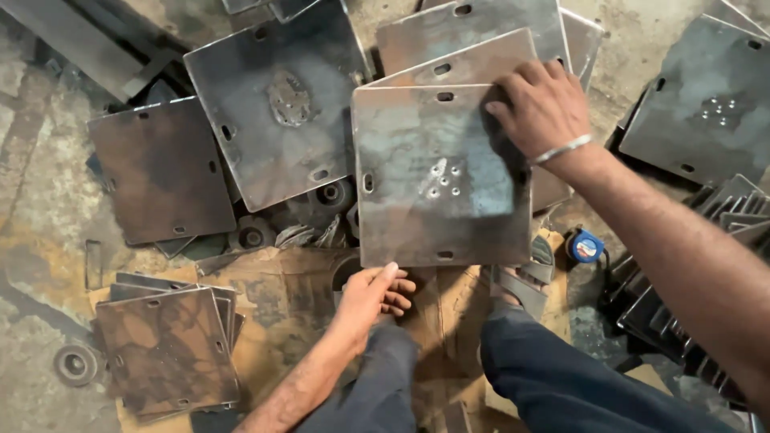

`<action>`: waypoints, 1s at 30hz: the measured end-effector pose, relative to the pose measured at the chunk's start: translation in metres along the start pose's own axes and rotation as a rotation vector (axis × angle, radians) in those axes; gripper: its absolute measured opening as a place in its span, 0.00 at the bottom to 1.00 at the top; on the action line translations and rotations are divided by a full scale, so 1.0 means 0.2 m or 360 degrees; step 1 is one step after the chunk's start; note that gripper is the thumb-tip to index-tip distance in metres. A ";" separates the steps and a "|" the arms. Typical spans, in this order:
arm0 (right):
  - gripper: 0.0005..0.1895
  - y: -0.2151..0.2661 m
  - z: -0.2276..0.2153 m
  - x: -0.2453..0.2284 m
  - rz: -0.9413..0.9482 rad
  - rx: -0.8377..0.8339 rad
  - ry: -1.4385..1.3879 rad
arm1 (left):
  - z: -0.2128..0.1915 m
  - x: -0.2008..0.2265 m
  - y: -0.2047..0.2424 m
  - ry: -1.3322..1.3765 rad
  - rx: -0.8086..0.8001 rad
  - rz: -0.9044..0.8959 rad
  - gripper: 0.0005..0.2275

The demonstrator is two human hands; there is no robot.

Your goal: The person repeatedly picks up square metal plates from a pile on the floor, aligns them, and places them into a growing stack. The hands handle the plates one at a time, turning them over as needed to maintain alignment.

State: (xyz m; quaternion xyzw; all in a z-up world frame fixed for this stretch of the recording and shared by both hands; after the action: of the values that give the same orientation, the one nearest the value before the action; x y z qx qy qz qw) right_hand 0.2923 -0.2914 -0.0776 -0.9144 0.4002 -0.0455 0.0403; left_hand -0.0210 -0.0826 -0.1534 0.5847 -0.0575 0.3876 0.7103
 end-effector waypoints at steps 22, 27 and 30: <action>0.36 0.95 -0.02 -0.43 0.0938 -0.0178 -0.0661 | 0.10 0.59 0.00 -0.1411 0.0509 0.1433 0.30; 0.39 0.97 0.02 -0.41 0.0918 -0.0159 -0.0729 | 0.07 0.25 0.03 -0.1366 0.0438 0.1514 0.38; 0.39 0.98 0.04 -0.38 0.0936 -0.0215 -0.0838 | 0.07 0.20 0.11 -0.1270 0.0448 0.1479 0.39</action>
State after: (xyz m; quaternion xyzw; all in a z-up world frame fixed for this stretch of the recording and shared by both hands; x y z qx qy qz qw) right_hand 0.0999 -0.3682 -0.1099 -0.7418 0.6230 0.2304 0.0927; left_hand -0.0022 -0.0749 -0.1111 0.6863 -0.5147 0.4117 0.3077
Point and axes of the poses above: each hand's wrist, its own y-axis away from the middle knuckle, its own z-axis out of the palm, x = y × z, the point moved 2 cm from there along -y, towards the middle knuckle, and after that the axes turned 9 degrees about y, right-handed, at the moved point
